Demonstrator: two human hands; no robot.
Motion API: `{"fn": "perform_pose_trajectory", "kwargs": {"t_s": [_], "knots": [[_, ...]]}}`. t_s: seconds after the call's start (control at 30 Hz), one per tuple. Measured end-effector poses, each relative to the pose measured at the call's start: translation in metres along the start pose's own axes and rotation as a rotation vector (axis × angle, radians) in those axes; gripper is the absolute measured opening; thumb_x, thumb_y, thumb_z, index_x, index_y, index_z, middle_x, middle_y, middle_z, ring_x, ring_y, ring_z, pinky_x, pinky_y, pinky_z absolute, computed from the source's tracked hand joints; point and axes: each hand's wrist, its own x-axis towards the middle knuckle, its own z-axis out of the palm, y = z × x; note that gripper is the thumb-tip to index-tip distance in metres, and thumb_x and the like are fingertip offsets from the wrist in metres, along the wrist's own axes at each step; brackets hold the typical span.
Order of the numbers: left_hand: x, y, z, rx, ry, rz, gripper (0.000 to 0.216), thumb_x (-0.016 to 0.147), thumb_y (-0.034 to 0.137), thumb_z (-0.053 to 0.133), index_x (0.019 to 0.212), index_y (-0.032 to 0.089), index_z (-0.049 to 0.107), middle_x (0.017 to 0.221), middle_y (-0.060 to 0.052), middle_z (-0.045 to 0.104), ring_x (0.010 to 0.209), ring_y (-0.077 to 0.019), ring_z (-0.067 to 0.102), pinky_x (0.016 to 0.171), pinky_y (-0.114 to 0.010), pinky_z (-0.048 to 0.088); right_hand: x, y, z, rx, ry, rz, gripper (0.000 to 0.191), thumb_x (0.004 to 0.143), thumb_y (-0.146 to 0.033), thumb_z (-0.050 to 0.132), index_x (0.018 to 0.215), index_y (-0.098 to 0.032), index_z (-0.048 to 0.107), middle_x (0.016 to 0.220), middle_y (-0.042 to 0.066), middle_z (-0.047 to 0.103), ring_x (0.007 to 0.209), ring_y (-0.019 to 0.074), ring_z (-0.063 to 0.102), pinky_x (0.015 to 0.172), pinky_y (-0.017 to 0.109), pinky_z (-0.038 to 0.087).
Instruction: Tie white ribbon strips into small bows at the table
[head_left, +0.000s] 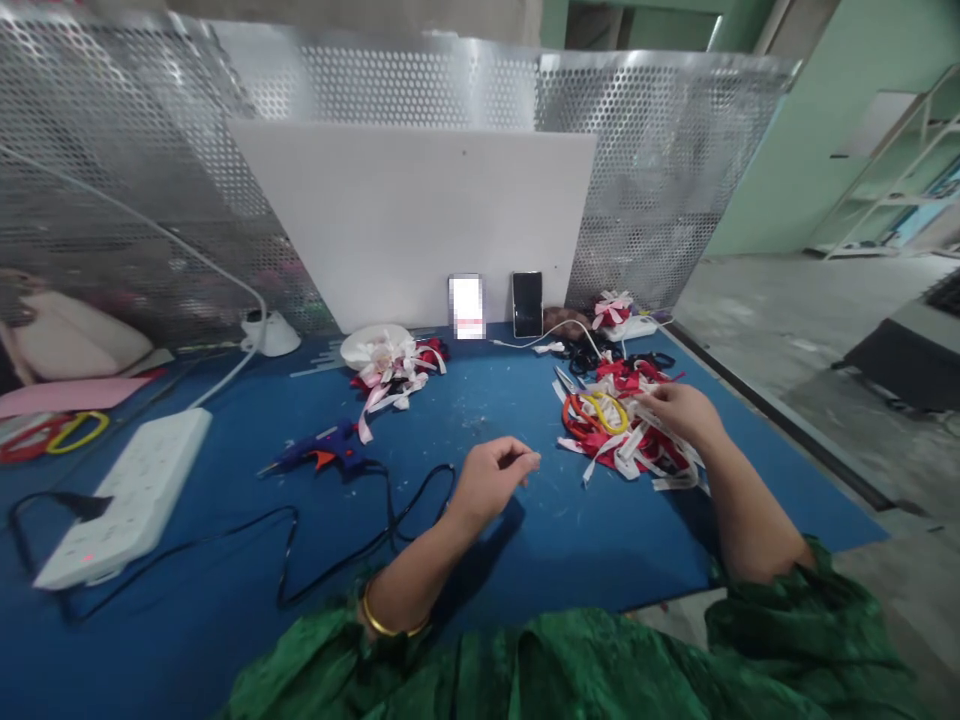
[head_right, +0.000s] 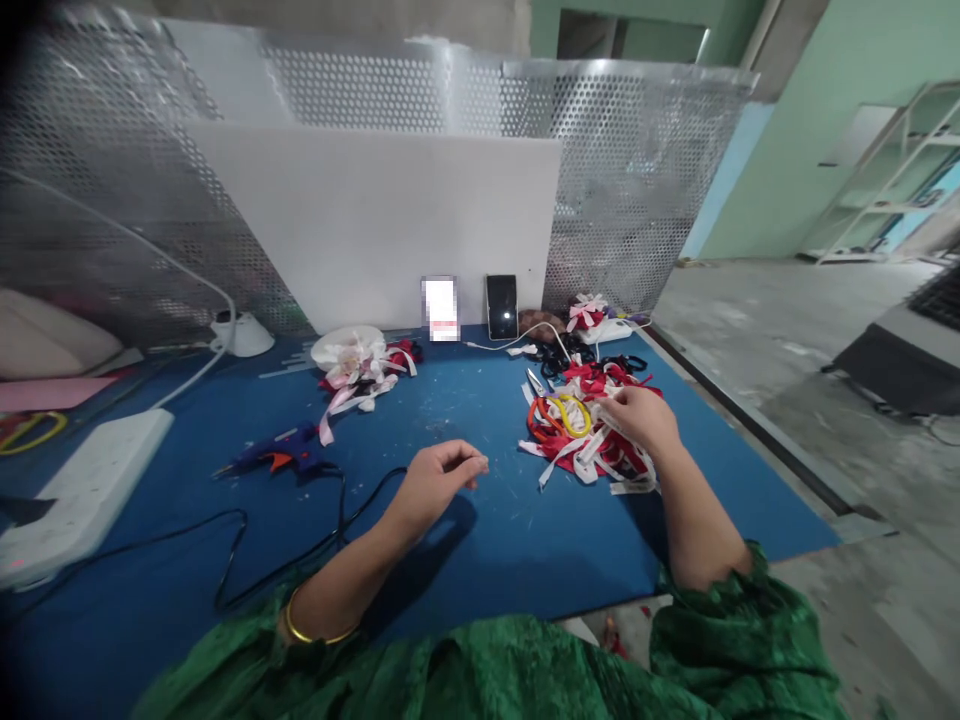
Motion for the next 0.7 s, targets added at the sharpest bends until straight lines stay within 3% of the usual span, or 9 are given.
{"fn": "perform_pose_trajectory", "kwargs": {"t_s": [0.13,0.23,0.33,0.43,0.5,0.53,0.63,0.67,0.7], "knots": [[-0.004,0.003,0.005,-0.098,-0.072,-0.059,0.022,0.074,0.035,0.06,0.068,0.014,0.063,0.058,0.0,0.059,0.054,-0.0113,0.051,0.058,-0.023,0.041,0.002,0.002,0.009,0.16,0.042,-0.017,0.032,0.074,-0.046,0.05,0.064,-0.018,0.063,0.057,0.003,0.061,0.055,0.0153,0.052,0.05,0.025,0.03],[-0.007,0.007,0.006,-0.096,-0.096,-0.071,0.021,0.073,0.035,0.061,0.069,0.014,0.063,0.058,0.0,0.059,0.055,-0.0117,0.052,0.058,-0.023,0.04,0.0,0.006,0.008,0.277,0.16,-0.027,0.028,0.075,-0.041,0.051,0.071,-0.018,0.067,0.064,0.003,0.064,0.061,0.0166,0.056,0.054,0.025,0.035],[-0.009,0.009,0.004,-0.093,-0.089,-0.059,0.021,0.074,0.034,0.061,0.069,0.014,0.063,0.06,-0.001,0.061,0.056,-0.0118,0.052,0.057,-0.023,0.04,-0.003,0.005,0.003,0.433,0.391,-0.074,0.025,0.076,-0.038,0.052,0.074,-0.018,0.067,0.071,0.004,0.066,0.068,0.0184,0.059,0.061,0.027,0.04],[-0.008,0.013,0.001,-0.096,-0.06,-0.038,0.02,0.074,0.033,0.061,0.068,0.014,0.064,0.06,-0.001,0.061,0.055,-0.0113,0.051,0.057,-0.022,0.039,-0.005,-0.004,-0.009,0.705,0.774,-0.137,0.021,0.077,-0.035,0.054,0.069,-0.017,0.062,0.07,0.005,0.063,0.069,0.0187,0.059,0.067,0.031,0.045],[-0.007,0.016,-0.002,-0.099,-0.042,-0.015,0.02,0.074,0.034,0.061,0.068,0.014,0.064,0.058,0.0,0.059,0.055,-0.011,0.051,0.057,-0.022,0.039,-0.005,-0.013,-0.025,0.913,0.974,-0.2,0.016,0.077,-0.031,0.057,0.068,-0.018,0.058,0.068,0.004,0.061,0.067,0.0188,0.059,0.068,0.034,0.047],[-0.006,0.019,-0.004,-0.098,-0.036,-0.001,0.021,0.075,0.034,0.06,0.068,0.014,0.064,0.057,0.0,0.059,0.055,-0.0108,0.051,0.057,-0.022,0.039,-0.004,-0.018,-0.037,1.03,1.005,-0.249,0.013,0.076,-0.029,0.058,0.069,-0.018,0.057,0.067,0.003,0.06,0.066,0.0189,0.06,0.068,0.035,0.048],[-0.003,0.024,-0.008,-0.073,-0.031,0.042,0.021,0.076,0.033,0.06,0.069,0.014,0.064,0.058,0.0,0.059,0.056,-0.0106,0.052,0.057,-0.021,0.04,-0.005,-0.037,-0.082,1.257,0.942,-0.427,0.01,0.079,-0.031,0.056,0.076,-0.022,0.053,0.072,0.002,0.06,0.065,0.0177,0.059,0.068,0.038,0.049],[-0.001,0.024,-0.009,-0.063,-0.034,0.054,0.021,0.076,0.033,0.06,0.069,0.014,0.064,0.059,0.0,0.059,0.056,-0.0107,0.052,0.058,-0.022,0.04,-0.007,-0.044,-0.098,1.257,1.033,-0.479,0.012,0.081,-0.034,0.054,0.075,-0.024,0.05,0.069,0.0,0.057,0.06,0.016,0.055,0.064,0.038,0.048],[0.001,0.025,-0.01,-0.056,-0.038,0.062,0.021,0.076,0.034,0.061,0.069,0.014,0.064,0.06,0.0,0.059,0.057,-0.0108,0.053,0.058,-0.022,0.04,-0.011,-0.053,-0.113,1.16,0.992,-0.543,0.016,0.086,-0.039,0.047,0.078,-0.026,0.049,0.073,0.001,0.056,0.068,0.0171,0.056,0.067,0.038,0.047]]}}
